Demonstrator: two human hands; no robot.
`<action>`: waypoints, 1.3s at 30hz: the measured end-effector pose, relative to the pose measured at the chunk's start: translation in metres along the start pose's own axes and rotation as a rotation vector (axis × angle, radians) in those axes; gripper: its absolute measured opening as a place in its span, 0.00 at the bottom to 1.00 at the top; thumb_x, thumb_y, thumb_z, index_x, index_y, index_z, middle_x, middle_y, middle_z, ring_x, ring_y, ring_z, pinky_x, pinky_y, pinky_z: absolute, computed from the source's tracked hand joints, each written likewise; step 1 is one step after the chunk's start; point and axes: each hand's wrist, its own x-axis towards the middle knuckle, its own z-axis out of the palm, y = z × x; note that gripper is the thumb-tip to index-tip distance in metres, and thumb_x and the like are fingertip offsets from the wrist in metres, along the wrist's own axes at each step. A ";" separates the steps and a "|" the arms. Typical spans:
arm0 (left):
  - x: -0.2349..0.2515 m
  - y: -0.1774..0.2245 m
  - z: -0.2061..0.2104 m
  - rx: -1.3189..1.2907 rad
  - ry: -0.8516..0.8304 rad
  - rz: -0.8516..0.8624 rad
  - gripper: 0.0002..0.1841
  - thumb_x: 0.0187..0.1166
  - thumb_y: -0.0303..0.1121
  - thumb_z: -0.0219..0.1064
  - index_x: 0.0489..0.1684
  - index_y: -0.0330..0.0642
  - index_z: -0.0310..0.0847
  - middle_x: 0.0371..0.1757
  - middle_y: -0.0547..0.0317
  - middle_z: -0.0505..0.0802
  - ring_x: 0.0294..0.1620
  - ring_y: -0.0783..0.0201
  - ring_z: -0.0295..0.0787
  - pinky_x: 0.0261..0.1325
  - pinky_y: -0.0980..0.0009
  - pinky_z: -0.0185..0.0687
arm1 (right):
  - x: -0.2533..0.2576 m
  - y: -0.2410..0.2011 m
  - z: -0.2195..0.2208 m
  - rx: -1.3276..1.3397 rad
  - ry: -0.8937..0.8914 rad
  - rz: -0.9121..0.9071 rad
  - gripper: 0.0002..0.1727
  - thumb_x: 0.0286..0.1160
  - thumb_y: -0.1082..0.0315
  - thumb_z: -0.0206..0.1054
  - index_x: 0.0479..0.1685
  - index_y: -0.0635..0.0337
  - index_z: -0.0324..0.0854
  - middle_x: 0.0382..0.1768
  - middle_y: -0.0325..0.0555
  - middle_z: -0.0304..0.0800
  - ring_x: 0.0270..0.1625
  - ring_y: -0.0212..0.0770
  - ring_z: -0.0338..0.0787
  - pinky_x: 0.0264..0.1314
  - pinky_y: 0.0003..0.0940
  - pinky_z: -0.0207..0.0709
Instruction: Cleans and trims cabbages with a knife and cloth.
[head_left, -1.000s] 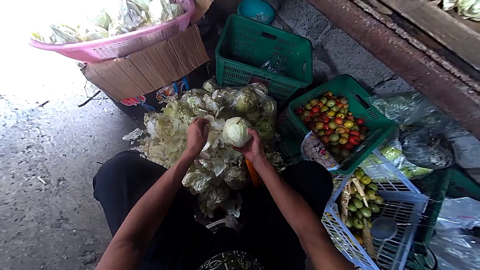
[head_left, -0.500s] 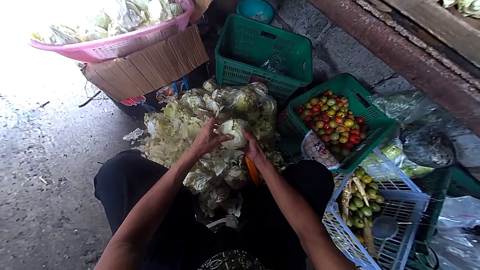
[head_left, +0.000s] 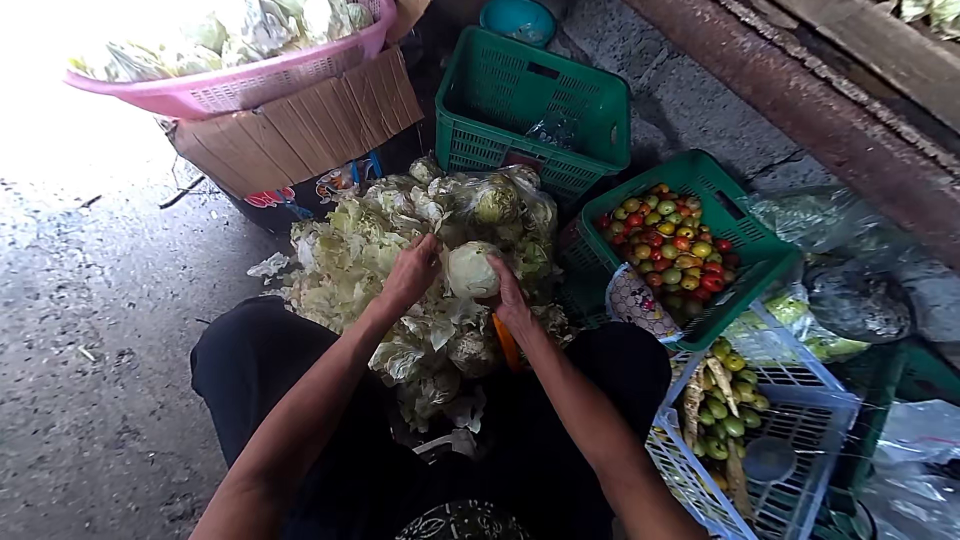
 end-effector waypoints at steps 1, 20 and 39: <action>-0.001 0.000 -0.001 0.032 -0.004 -0.023 0.09 0.79 0.20 0.64 0.53 0.29 0.80 0.49 0.34 0.88 0.38 0.41 0.89 0.44 0.45 0.85 | 0.000 0.001 -0.001 0.047 -0.010 0.029 0.36 0.77 0.39 0.63 0.79 0.52 0.69 0.65 0.60 0.82 0.57 0.57 0.88 0.51 0.54 0.86; -0.003 -0.002 0.026 0.000 -0.027 0.340 0.07 0.78 0.30 0.72 0.47 0.37 0.89 0.58 0.43 0.89 0.59 0.43 0.86 0.63 0.51 0.83 | -0.011 -0.007 0.009 0.405 -0.012 0.131 0.35 0.80 0.36 0.58 0.80 0.47 0.65 0.69 0.57 0.78 0.63 0.56 0.85 0.60 0.54 0.83; -0.001 0.006 -0.004 -0.248 -0.089 -0.343 0.37 0.73 0.59 0.74 0.70 0.36 0.76 0.76 0.34 0.75 0.71 0.39 0.77 0.68 0.39 0.75 | -0.009 -0.005 0.002 0.493 -0.216 -0.070 0.36 0.69 0.40 0.62 0.75 0.50 0.67 0.66 0.58 0.80 0.64 0.56 0.84 0.60 0.58 0.83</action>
